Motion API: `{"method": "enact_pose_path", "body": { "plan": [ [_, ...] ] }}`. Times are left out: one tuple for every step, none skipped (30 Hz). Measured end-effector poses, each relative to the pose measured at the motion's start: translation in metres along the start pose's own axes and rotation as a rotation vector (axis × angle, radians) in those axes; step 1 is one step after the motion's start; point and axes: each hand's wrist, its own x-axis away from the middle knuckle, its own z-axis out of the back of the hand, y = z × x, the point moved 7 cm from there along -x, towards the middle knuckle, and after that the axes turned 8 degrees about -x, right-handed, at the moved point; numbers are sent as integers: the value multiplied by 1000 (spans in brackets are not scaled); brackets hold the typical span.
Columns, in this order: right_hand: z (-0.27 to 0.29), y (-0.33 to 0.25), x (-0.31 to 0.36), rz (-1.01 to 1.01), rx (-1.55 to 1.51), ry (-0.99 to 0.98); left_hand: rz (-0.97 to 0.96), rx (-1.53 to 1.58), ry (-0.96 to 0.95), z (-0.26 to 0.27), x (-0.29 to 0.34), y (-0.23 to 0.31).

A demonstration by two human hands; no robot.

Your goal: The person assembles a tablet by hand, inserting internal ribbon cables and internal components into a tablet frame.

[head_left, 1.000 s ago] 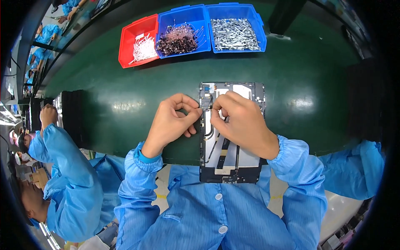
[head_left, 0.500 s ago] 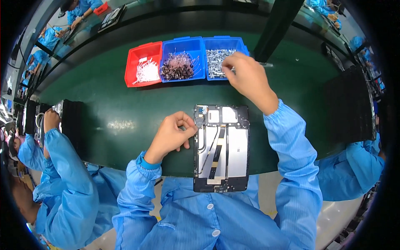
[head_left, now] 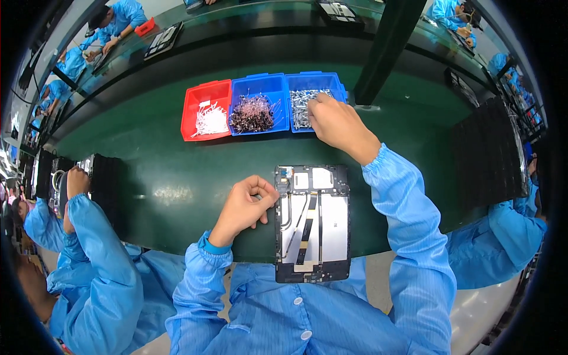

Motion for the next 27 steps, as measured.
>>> {"method": "enact_pose_path", "body": {
  "plan": [
    [6,-3,2,4,-28,53,-1,0,1,0,0,-1],
    [12,-9,6,6,-27,52,-15,23,6,1,-1,-3],
    [20,-12,10,-23,-49,50,-29,46,14,1,-1,-4],
    [24,-12,12,-51,-73,46,-29,48,19,1,0,-4],
    [24,-10,15,-51,-72,46,-36,54,30,1,1,-4],
    [26,-8,19,-22,-192,87,-43,60,41,1,1,-3],
    [28,-9,21,7,-313,128,-42,60,40,0,2,-4],
    [28,-13,22,9,-314,127,-53,74,45,0,2,-3],
    [29,-11,27,-111,-478,137,-63,89,51,1,2,-3],
    [26,-9,33,-233,-642,145,-61,91,55,1,2,-3],
    [21,-10,41,-272,-738,162,-94,184,63,1,3,-1],
    [13,-12,50,-310,-839,173,-123,280,76,1,5,0],
    [9,-20,60,-341,-901,188,-117,283,91,-1,7,4],
    [11,-30,69,-283,-919,219,-156,341,108,-5,7,15],
    [15,-46,75,-186,-902,250,-192,397,133,-6,9,22],
    [20,-61,82,-90,-884,282,-183,397,144,-8,10,23],
    [24,-72,88,-35,-830,274,-210,426,144,-9,10,26],
    [26,-81,93,20,-774,266,-238,455,142,-10,11,28],
    [28,-90,98,99,-729,278,-240,480,151,-10,12,27],
    [26,-91,101,96,-730,280,-239,477,150,-10,13,26],
    [26,-94,104,138,-746,295,-236,465,151,-11,14,25],
    [26,-96,107,179,-761,310,-233,452,152,-11,14,24],
    [25,-96,108,193,-755,303,-232,451,151,-11,14,24],
    [27,-97,109,192,-756,305,-221,458,155,-11,14,23],
    [24,-95,108,117,-812,236,-211,465,158,-11,15,21],
    [20,-93,107,42,-866,168,-211,463,157,-11,15,21],
    [21,-95,106,41,-866,171,-247,438,172,-10,17,22]
  ]
}}
